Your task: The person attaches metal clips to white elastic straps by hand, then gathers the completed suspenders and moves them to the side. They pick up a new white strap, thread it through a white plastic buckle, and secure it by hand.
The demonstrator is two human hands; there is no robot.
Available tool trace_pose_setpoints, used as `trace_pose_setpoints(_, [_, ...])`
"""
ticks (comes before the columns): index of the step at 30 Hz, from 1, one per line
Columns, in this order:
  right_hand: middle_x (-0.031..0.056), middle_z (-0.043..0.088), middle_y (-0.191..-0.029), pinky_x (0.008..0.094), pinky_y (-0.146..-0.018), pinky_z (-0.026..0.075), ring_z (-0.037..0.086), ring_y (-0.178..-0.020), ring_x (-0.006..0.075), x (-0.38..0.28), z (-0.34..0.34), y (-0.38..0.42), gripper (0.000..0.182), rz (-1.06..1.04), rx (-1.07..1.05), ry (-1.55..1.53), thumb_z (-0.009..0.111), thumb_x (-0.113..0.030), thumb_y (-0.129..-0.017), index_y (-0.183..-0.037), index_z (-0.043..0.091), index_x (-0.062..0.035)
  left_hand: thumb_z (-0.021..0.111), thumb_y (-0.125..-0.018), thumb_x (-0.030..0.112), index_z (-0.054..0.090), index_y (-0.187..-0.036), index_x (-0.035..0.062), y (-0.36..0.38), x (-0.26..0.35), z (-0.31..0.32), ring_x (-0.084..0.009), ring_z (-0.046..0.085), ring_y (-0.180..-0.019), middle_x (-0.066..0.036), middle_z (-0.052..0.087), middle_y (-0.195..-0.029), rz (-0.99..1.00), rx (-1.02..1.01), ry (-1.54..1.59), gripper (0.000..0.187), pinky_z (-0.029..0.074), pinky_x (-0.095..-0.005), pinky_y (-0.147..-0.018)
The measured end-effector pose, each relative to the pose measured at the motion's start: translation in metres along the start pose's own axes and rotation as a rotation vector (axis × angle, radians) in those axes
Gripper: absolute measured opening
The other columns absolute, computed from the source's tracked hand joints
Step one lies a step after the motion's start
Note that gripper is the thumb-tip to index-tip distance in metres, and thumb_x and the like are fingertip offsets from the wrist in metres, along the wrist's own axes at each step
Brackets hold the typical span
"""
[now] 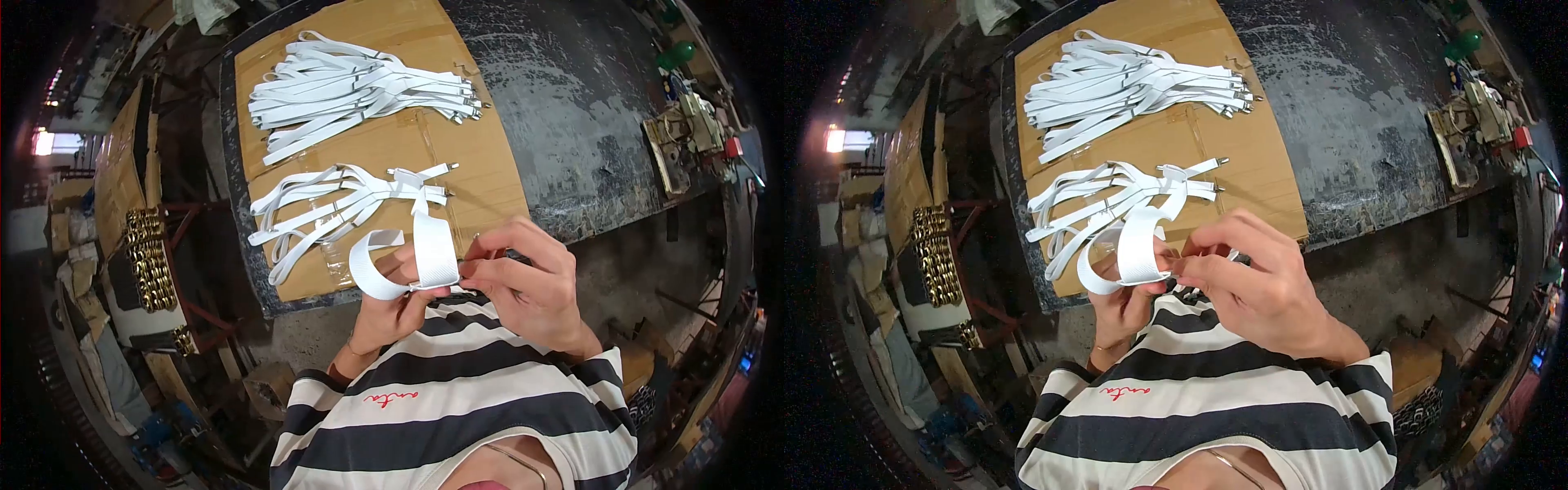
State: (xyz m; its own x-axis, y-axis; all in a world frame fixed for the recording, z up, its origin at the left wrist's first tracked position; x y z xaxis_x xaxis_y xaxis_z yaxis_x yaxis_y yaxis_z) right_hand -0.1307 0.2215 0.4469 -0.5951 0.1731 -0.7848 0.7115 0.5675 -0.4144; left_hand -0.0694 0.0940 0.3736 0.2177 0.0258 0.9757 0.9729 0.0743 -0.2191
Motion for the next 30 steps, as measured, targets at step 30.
trace_pose_setpoints(30, [0.0063,0.056,-0.068,0.0275,-0.049,0.041,0.053,-0.057,0.0172,-0.016,0.060,-0.007,0.025,0.265,0.043,0.013,0.074,0.006,-0.060,-0.082,0.069,-0.0026,0.058,-0.082,0.001,0.062,-0.097,-0.0044,-0.002,-0.034,-0.052,-0.0197,0.061,-0.085,-0.016,0.062,-0.099,-0.024,-0.285,0.399,0.016,0.050,-0.0290,-0.070])
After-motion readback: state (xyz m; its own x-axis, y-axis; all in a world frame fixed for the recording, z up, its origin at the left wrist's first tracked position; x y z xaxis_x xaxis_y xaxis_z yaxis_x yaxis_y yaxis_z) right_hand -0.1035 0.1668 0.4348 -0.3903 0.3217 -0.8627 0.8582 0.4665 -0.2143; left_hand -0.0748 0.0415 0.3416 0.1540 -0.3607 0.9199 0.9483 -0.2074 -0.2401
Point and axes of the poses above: each hand's wrist, its own y-axis away from the middle knuckle, its own z-axis out of the palm, x = y × z, the point moved 8 cm from there along -y, towards the middle knuckle
